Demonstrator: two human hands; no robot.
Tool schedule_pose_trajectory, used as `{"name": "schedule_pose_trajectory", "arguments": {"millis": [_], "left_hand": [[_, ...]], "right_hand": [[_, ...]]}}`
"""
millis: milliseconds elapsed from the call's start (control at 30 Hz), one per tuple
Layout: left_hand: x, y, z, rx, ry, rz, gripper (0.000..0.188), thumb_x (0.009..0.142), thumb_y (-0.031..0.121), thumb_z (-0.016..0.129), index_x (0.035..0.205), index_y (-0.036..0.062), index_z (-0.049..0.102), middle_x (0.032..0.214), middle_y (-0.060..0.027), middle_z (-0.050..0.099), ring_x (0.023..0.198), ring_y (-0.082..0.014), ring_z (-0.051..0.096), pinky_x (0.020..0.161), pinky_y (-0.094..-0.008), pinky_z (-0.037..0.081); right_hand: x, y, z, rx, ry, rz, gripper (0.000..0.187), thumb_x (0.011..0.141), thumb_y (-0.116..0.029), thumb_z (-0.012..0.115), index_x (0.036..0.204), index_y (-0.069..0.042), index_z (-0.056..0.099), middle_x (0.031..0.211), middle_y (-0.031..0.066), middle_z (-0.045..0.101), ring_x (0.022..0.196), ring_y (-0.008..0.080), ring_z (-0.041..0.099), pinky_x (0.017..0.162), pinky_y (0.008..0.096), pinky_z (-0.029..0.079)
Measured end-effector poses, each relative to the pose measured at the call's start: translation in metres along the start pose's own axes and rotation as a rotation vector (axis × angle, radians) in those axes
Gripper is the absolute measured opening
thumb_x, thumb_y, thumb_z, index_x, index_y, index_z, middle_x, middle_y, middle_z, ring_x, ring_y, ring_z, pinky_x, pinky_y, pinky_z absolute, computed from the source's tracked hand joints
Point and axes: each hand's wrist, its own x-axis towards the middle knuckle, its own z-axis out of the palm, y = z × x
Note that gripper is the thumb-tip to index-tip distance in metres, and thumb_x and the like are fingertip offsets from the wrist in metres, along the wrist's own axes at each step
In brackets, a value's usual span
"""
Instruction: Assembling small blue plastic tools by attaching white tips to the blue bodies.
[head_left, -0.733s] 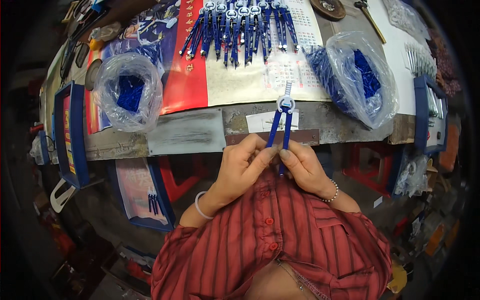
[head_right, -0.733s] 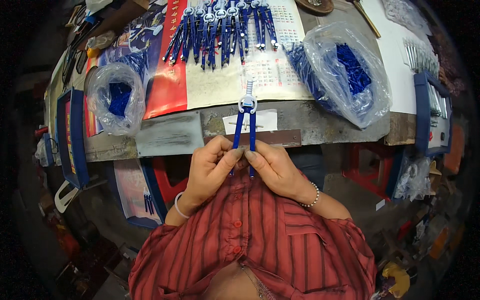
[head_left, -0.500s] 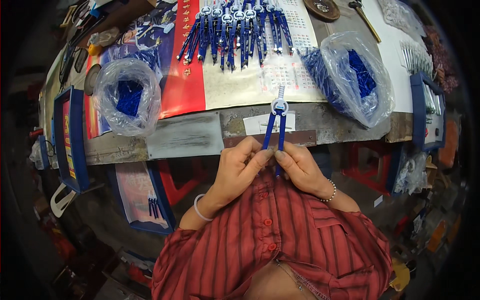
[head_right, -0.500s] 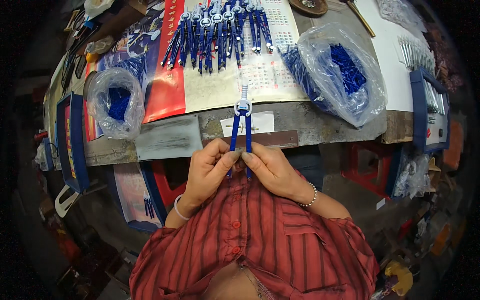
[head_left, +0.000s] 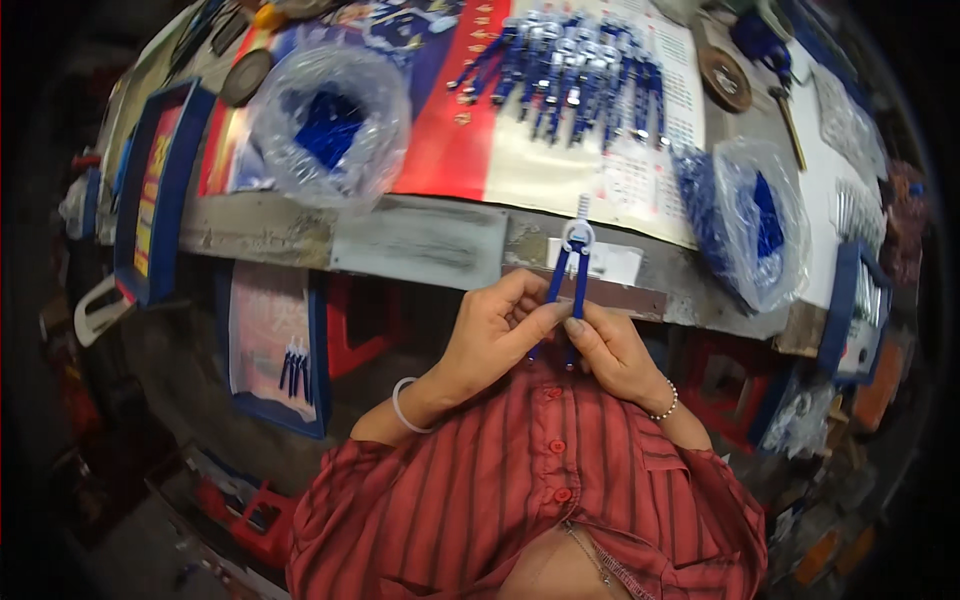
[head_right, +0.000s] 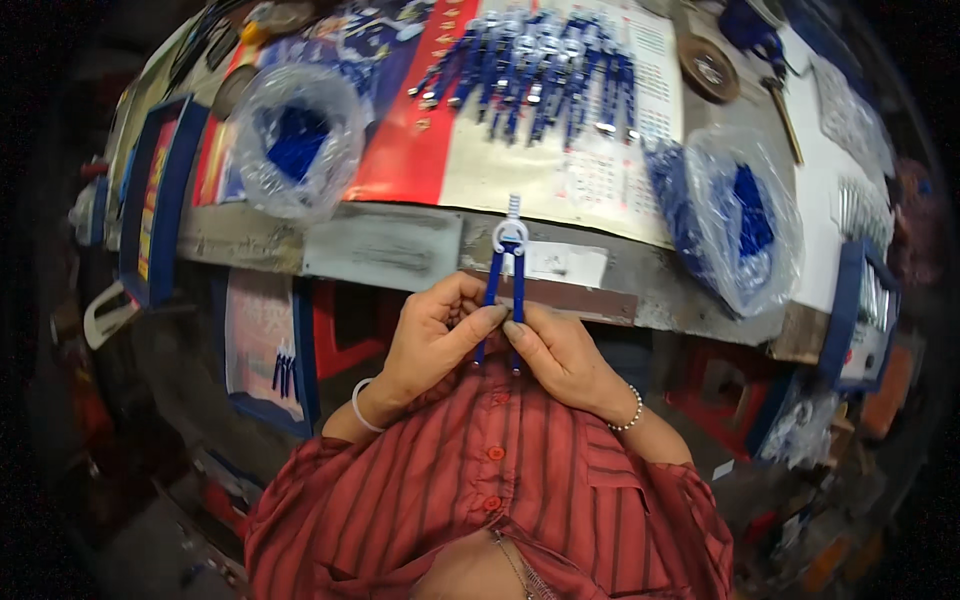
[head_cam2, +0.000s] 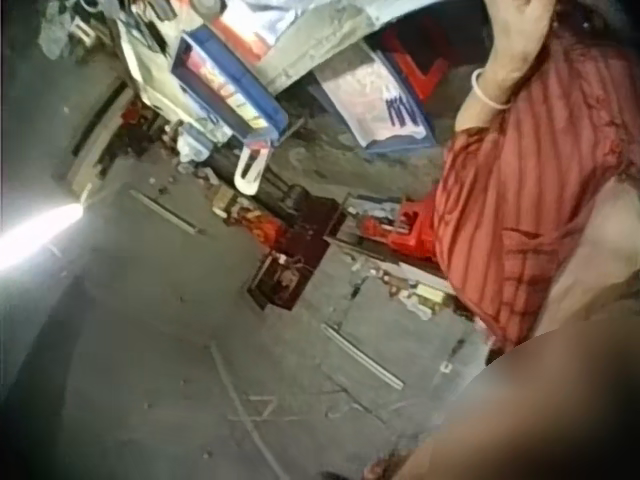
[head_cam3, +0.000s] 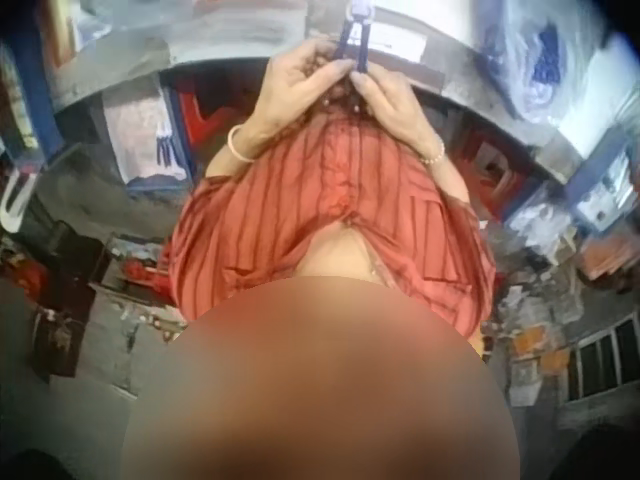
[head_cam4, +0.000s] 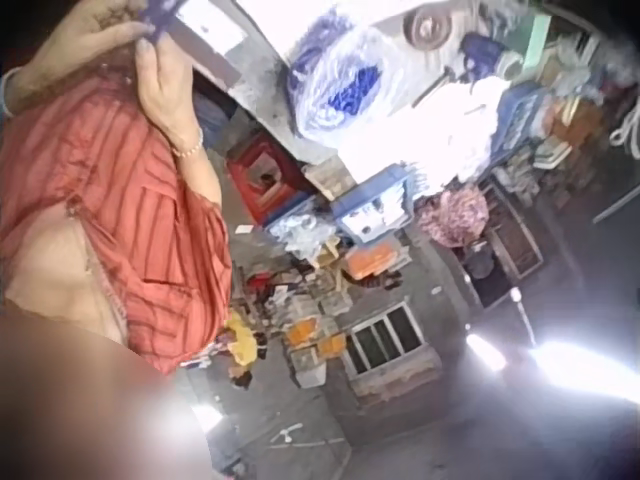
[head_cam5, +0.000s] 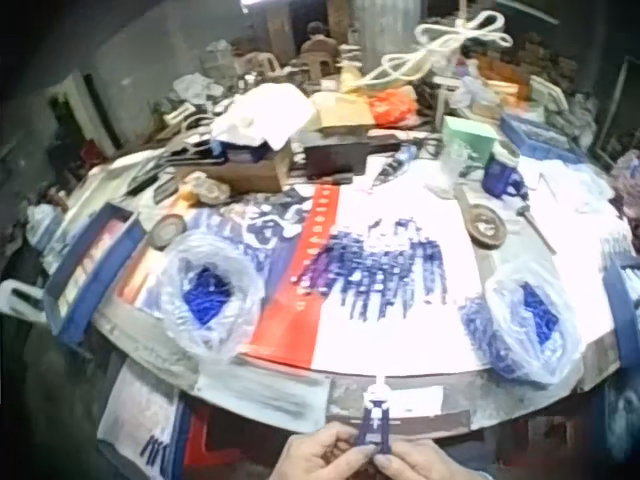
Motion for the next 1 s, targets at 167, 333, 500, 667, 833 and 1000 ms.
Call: {"name": "schedule_pose_trajectory", "arguments": {"millis": [167,333,500,667,833,1000], "left_hand": [[-0.019,-0.006,-0.023,0.107,0.089,0.083,0.012,0.087,0.009,0.062,0.092,-0.0019,0.060,0.073,-0.0039,0.061,0.064,-0.0069,0.058,0.058,-0.0221,0.046],[-0.048,-0.022,-0.055,0.555,0.317,0.474,0.014,0.079,0.011,0.063,0.084,-0.0003,0.058,0.074,-0.0140,0.059,0.066,-0.0307,0.060,0.058,-0.0377,0.046],[-0.103,-0.034,-0.120,0.865,0.682,0.415,0.016,0.079,0.014,0.065,0.085,0.0001,0.060,0.075,-0.0161,0.059,0.067,-0.0319,0.060,0.057,-0.0385,0.047],[-0.168,-0.059,-0.218,1.192,1.103,0.104,0.011,0.082,0.013,0.058,0.086,0.0028,0.056,0.072,-0.0175,0.058,0.064,-0.0351,0.058,0.056,-0.0445,0.046],[-0.222,-0.116,-0.314,1.438,1.108,-0.197,0.009,0.084,0.015,0.056,0.088,0.0067,0.056,0.082,-0.0140,0.061,0.080,-0.0332,0.059,0.066,-0.0449,0.048],[-0.252,-0.159,-0.382,1.559,0.968,-0.265,0.011,0.082,0.016,0.055,0.082,0.0058,0.058,0.081,-0.0133,0.062,0.082,-0.0324,0.059,0.068,-0.0443,0.048]], "right_hand": [[0.015,-0.002,0.020,-0.128,-0.092,0.053,0.028,0.096,-0.024,0.043,0.100,0.000,0.057,0.065,0.0033,0.054,0.048,0.0107,0.049,0.047,0.0250,0.039],[0.033,-0.016,0.038,-0.365,-0.310,0.023,0.020,0.091,-0.016,0.050,0.097,0.002,0.057,0.076,0.0166,0.061,0.070,0.0311,0.060,0.063,0.0349,0.045],[0.057,-0.032,0.071,-0.330,-0.423,-0.033,0.028,0.091,-0.026,0.054,0.099,0.001,0.059,0.081,0.0163,0.062,0.071,0.0294,0.061,0.065,0.0336,0.047],[0.070,-0.030,0.090,-0.336,-0.429,-0.062,0.025,0.091,-0.022,0.056,0.099,0.001,0.059,0.083,0.0169,0.063,0.073,0.0290,0.062,0.067,0.0329,0.047],[0.075,-0.031,0.104,-0.372,-0.503,0.077,0.022,0.089,-0.018,0.058,0.098,0.002,0.058,0.083,0.0175,0.062,0.070,0.0289,0.062,0.064,0.0326,0.047],[0.078,-0.030,0.112,-0.443,-0.537,-0.013,0.021,0.087,-0.017,0.060,0.098,0.002,0.057,0.084,0.0191,0.061,0.072,0.0339,0.062,0.064,0.0354,0.048]]}}
